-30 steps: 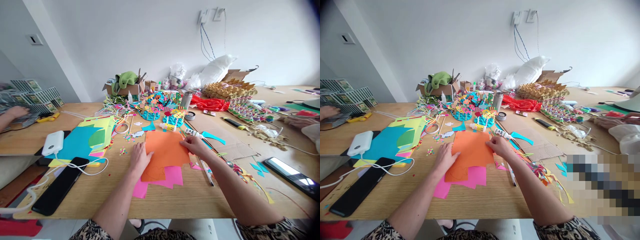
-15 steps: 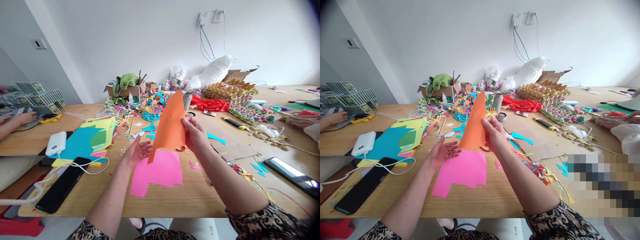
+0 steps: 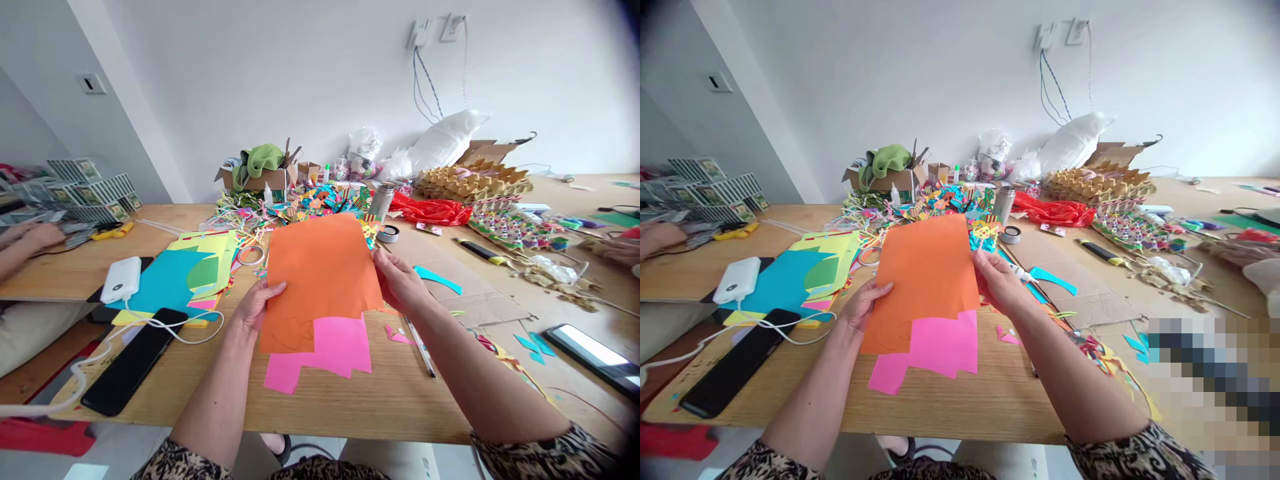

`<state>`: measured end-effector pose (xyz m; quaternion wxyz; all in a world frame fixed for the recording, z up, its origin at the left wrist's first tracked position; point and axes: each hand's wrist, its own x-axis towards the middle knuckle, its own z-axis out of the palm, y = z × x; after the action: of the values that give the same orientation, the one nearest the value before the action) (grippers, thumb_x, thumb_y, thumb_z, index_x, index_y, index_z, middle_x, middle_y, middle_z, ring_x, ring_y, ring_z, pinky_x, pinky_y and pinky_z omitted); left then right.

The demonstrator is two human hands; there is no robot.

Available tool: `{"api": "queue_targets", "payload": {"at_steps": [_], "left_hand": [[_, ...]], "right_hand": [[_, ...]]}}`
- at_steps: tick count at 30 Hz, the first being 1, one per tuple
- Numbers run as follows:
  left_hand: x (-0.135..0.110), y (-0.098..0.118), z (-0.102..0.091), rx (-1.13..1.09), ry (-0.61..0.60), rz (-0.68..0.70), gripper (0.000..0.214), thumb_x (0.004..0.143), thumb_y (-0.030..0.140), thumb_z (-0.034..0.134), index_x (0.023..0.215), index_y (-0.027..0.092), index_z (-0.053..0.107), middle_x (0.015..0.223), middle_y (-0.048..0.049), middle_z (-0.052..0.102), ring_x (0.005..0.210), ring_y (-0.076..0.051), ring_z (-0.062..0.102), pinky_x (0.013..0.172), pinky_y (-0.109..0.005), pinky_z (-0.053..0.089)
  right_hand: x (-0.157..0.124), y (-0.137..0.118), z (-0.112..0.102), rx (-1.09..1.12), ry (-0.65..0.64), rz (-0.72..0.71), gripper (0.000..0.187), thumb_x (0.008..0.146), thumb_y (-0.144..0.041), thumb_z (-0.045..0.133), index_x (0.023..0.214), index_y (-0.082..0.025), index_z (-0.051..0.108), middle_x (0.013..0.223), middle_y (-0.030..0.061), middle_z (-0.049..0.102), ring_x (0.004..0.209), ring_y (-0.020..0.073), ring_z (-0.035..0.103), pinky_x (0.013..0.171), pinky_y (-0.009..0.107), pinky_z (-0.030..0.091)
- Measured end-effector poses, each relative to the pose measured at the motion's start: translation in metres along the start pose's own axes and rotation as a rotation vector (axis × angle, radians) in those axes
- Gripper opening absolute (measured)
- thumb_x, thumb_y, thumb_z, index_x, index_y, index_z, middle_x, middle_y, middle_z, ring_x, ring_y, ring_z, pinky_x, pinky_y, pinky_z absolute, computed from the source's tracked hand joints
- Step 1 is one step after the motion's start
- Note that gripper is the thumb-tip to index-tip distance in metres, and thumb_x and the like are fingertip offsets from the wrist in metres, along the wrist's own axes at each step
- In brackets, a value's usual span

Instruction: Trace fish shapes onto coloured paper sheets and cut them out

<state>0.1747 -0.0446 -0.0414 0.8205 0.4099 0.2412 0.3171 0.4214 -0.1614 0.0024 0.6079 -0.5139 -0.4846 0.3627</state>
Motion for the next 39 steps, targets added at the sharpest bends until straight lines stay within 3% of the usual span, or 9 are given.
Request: {"api": "queue_targets", "payload": {"at_steps": [2,4,7,11,15,20,27,34,39], "left_hand": [[0.001,0.006,-0.004,-0.031,0.049,0.068,0.045,0.061,0.018,0.080,0.103,0.014,0.068,0.102,-0.0101,0.073,0.103,-0.031,0.066,0.091,-0.042,0.054],[0.003,0.010,-0.008,-0.105,0.113,0.174,0.039,0.062,0.018,0.079,0.100,0.015,0.069,0.099,-0.0080,0.074,0.101,-0.030,0.067,0.090,-0.040,0.055],[0.006,0.014,-0.013,-0.191,0.160,0.285,0.036,0.066,0.018,0.076,0.102,0.018,0.069,0.101,-0.0056,0.074,0.100,-0.027,0.068,0.090,-0.038,0.055],[0.008,0.013,-0.012,-0.216,0.170,0.358,0.039,0.067,0.018,0.077,0.105,0.018,0.069,0.108,-0.0062,0.072,0.104,-0.026,0.067,0.092,-0.038,0.054],[0.009,0.009,-0.009,-0.155,0.136,0.392,0.042,0.066,0.021,0.079,0.107,0.020,0.069,0.115,-0.0063,0.070,0.109,-0.027,0.064,0.095,-0.039,0.051],[0.010,0.004,-0.007,-0.036,0.124,0.360,0.045,0.061,0.025,0.083,0.103,0.018,0.070,0.114,-0.0087,0.070,0.110,-0.030,0.062,0.096,-0.042,0.049],[0.013,-0.001,-0.006,0.070,0.149,0.391,0.047,0.059,0.028,0.085,0.103,0.018,0.070,0.113,-0.0094,0.070,0.110,-0.030,0.062,0.095,-0.042,0.047],[0.012,-0.004,-0.004,0.113,0.148,0.388,0.046,0.059,0.030,0.084,0.101,0.017,0.071,0.114,-0.0095,0.070,0.111,-0.031,0.061,0.097,-0.043,0.046],[0.011,-0.005,-0.002,0.090,0.147,0.327,0.049,0.056,0.029,0.085,0.101,0.017,0.072,0.110,-0.0093,0.071,0.108,-0.032,0.063,0.095,-0.044,0.047]], "right_hand": [[0.006,0.013,-0.014,-0.422,-0.053,-0.021,0.056,0.093,-0.063,0.029,0.086,-0.019,0.063,0.080,0.0065,0.070,0.071,0.0181,0.065,0.065,0.029,0.049],[0.010,0.029,-0.026,-1.017,-0.101,0.001,0.050,0.097,-0.051,0.030,0.089,-0.018,0.066,0.085,0.0087,0.070,0.079,0.0198,0.065,0.070,0.029,0.047],[0.010,0.052,-0.033,-1.277,-0.169,0.039,0.028,0.092,-0.037,0.051,0.086,-0.016,0.069,0.088,0.0124,0.068,0.086,0.0245,0.064,0.076,0.032,0.044],[0.005,0.065,-0.030,-1.390,-0.207,0.053,0.019,0.090,-0.022,0.051,0.090,-0.011,0.066,0.097,0.0192,0.065,0.094,0.0298,0.060,0.081,0.035,0.041],[0.003,0.058,-0.031,-1.447,-0.183,0.063,0.016,0.088,-0.011,0.046,0.094,-0.010,0.061,0.102,0.0201,0.064,0.097,0.0295,0.059,0.082,0.036,0.040],[-0.004,0.020,-0.037,-1.298,-0.200,0.074,0.023,0.095,-0.026,0.037,0.105,-0.015,0.055,0.092,0.0109,0.067,0.081,0.0219,0.061,0.069,0.031,0.042],[-0.024,-0.038,-0.028,-0.968,-0.752,0.081,0.040,0.084,-0.057,0.052,0.091,-0.018,0.061,0.080,0.0044,0.062,0.069,0.0162,0.054,0.063,0.028,0.042],[-0.014,-0.041,-0.008,-1.018,-0.935,0.239,0.048,0.079,-0.064,0.055,0.085,-0.017,0.065,0.073,0.0033,0.062,0.064,0.0149,0.052,0.058,0.027,0.037],[0.004,-0.033,-0.002,-0.960,-0.949,0.209,0.054,0.078,-0.066,0.055,0.081,-0.014,0.067,0.072,0.0034,0.061,0.062,0.0125,0.047,0.055,0.025,0.033]]}}
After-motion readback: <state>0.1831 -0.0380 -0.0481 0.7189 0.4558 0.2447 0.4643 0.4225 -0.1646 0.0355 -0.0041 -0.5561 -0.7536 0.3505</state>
